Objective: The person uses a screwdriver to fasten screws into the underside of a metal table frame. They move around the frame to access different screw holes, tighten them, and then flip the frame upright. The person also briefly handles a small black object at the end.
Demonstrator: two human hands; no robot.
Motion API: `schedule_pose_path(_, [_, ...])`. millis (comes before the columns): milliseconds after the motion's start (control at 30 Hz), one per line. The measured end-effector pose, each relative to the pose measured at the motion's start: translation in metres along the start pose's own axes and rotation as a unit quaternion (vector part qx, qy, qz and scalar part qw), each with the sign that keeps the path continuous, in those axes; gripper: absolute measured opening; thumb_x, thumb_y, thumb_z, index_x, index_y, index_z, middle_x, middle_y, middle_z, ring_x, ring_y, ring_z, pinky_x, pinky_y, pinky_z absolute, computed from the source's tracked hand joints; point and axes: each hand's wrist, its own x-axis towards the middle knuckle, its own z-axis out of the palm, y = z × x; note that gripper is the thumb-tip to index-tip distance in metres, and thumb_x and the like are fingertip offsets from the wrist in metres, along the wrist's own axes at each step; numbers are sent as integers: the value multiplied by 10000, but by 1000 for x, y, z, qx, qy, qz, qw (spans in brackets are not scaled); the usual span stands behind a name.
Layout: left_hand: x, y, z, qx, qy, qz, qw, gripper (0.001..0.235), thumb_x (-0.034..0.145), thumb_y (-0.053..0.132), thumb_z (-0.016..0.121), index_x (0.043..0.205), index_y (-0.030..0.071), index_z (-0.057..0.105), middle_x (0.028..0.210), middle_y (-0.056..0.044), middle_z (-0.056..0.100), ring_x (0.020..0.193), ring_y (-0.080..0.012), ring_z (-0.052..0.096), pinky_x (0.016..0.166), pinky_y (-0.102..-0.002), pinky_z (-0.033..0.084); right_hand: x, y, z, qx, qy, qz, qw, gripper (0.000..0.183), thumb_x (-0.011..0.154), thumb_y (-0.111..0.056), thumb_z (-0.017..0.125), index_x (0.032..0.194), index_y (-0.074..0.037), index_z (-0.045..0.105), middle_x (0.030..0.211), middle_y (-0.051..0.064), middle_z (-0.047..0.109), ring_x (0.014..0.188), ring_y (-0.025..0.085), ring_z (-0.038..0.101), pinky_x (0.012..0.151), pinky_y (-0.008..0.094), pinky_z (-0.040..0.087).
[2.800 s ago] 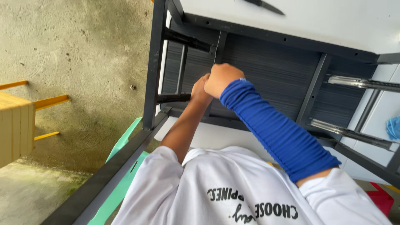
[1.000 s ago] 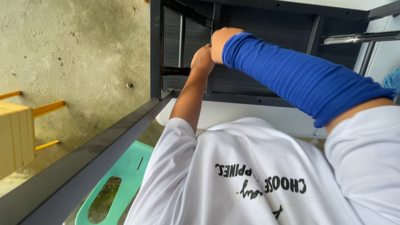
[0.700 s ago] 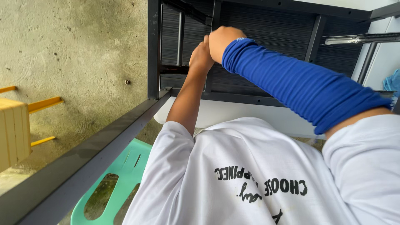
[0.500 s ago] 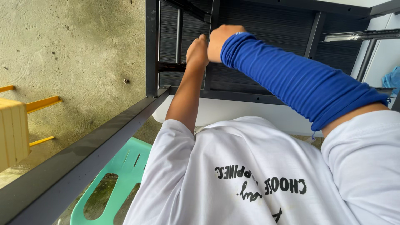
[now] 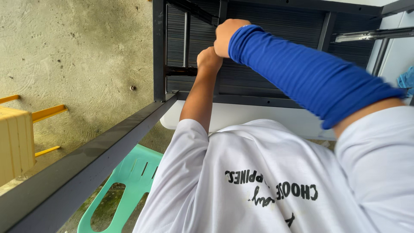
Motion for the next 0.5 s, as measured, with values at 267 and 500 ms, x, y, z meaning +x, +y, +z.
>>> schedule_pose_path(267, [-5,3,-14,14,-46,8,999,290,998,263,510,1033,96,745,1037,-143,754,992,-330,728,850,-445,592,-23,-9,1,-48,58,-60,995,195,941,-118,620,1049,-46,766,1031,189,758,923,357,736,725,455,601])
schedule_pose_path(500, [-2,10,-22,19,-47,20,998,312,1008,308,514,1195,123,683,1115,-133,740,1058,-328,714,888,-440,593,-20,-6,17,-149,83,-138,976,385,926,-231,663,1229,7,651,1038,189,743,948,330,739,764,436,596])
